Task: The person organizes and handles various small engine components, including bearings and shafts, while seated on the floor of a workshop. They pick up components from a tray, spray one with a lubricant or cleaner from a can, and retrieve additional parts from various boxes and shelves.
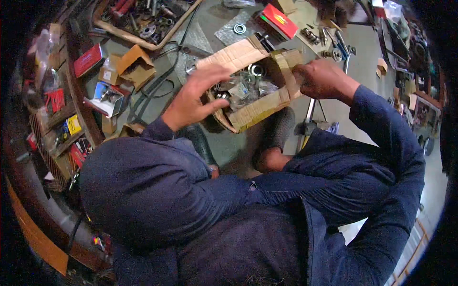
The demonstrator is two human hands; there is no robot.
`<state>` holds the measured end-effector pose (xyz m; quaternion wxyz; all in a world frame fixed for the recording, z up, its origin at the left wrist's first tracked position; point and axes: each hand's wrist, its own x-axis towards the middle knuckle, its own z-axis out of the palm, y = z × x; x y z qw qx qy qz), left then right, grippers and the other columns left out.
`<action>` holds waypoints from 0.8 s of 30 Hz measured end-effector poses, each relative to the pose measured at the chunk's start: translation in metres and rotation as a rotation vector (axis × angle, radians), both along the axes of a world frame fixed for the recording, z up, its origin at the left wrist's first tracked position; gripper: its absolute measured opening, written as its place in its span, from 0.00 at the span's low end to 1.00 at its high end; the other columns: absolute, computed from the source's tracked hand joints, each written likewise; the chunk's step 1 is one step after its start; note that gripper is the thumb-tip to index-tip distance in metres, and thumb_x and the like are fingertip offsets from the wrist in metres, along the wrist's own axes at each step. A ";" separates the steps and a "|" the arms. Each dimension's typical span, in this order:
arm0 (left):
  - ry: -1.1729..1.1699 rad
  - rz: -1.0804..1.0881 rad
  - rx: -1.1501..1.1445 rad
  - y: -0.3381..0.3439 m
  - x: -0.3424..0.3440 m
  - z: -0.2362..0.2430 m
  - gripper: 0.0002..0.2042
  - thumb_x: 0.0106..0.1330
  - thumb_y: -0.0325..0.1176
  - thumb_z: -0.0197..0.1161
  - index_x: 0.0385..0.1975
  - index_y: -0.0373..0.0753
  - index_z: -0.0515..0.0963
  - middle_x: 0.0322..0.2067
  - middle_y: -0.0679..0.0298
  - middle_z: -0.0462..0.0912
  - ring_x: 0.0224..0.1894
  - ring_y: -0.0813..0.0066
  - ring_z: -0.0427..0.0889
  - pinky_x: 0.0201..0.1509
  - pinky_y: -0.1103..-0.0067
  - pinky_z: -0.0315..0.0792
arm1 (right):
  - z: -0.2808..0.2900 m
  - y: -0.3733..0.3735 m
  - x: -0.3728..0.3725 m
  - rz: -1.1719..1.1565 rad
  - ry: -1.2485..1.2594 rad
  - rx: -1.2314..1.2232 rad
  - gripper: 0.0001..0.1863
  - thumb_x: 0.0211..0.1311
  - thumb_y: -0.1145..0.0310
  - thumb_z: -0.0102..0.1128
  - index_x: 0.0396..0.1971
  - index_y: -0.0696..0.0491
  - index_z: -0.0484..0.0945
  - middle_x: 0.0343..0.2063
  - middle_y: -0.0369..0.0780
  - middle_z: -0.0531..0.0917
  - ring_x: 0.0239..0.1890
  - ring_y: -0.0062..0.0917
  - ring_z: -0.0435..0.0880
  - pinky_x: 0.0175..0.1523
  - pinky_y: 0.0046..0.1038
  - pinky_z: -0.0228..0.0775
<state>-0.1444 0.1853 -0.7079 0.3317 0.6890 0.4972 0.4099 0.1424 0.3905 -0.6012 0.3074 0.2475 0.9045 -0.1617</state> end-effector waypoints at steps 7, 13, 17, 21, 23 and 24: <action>0.233 0.227 -0.083 0.003 0.037 -0.024 0.37 0.51 0.40 0.75 0.60 0.31 0.68 0.59 0.48 0.72 0.63 0.46 0.69 0.68 0.60 0.63 | -0.047 -0.012 0.039 -0.534 0.181 -0.282 0.26 0.64 0.57 0.63 0.56 0.57 0.75 0.47 0.53 0.84 0.50 0.44 0.84 0.57 0.39 0.74; 0.256 0.064 0.030 0.000 0.042 -0.011 0.41 0.47 0.41 0.78 0.61 0.30 0.67 0.60 0.49 0.69 0.64 0.48 0.67 0.69 0.60 0.61 | -0.035 -0.006 0.028 -0.772 0.223 -0.557 0.27 0.61 0.66 0.68 0.57 0.62 0.72 0.45 0.42 0.83 0.48 0.24 0.80 0.54 0.29 0.73; 0.194 0.032 0.177 0.018 0.036 0.000 0.41 0.49 0.45 0.77 0.63 0.35 0.68 0.59 0.51 0.72 0.61 0.48 0.71 0.67 0.61 0.64 | -0.023 -0.010 0.012 -0.765 0.228 -0.624 0.27 0.58 0.56 0.73 0.51 0.57 0.78 0.35 0.39 0.85 0.33 0.20 0.79 0.39 0.26 0.73; 0.258 0.035 0.089 0.023 0.038 0.002 0.48 0.44 0.40 0.79 0.67 0.32 0.62 0.61 0.46 0.70 0.64 0.46 0.69 0.69 0.60 0.62 | -0.017 -0.020 0.000 -0.688 0.248 -0.630 0.26 0.56 0.53 0.75 0.45 0.59 0.80 0.32 0.39 0.85 0.34 0.23 0.80 0.42 0.32 0.74; 0.275 0.033 0.043 0.019 0.041 -0.001 0.50 0.44 0.41 0.79 0.67 0.31 0.59 0.60 0.48 0.70 0.64 0.48 0.68 0.69 0.61 0.62 | -0.021 -0.031 -0.004 -0.580 0.469 -0.514 0.30 0.57 0.57 0.74 0.53 0.59 0.75 0.32 0.44 0.86 0.36 0.36 0.85 0.44 0.41 0.75; 0.292 0.036 -0.017 0.017 0.043 -0.004 0.51 0.44 0.43 0.79 0.68 0.30 0.56 0.60 0.49 0.71 0.64 0.50 0.68 0.69 0.62 0.62 | -0.022 -0.035 -0.003 -0.528 0.541 -0.507 0.30 0.57 0.57 0.74 0.53 0.59 0.75 0.32 0.44 0.86 0.36 0.36 0.85 0.44 0.41 0.75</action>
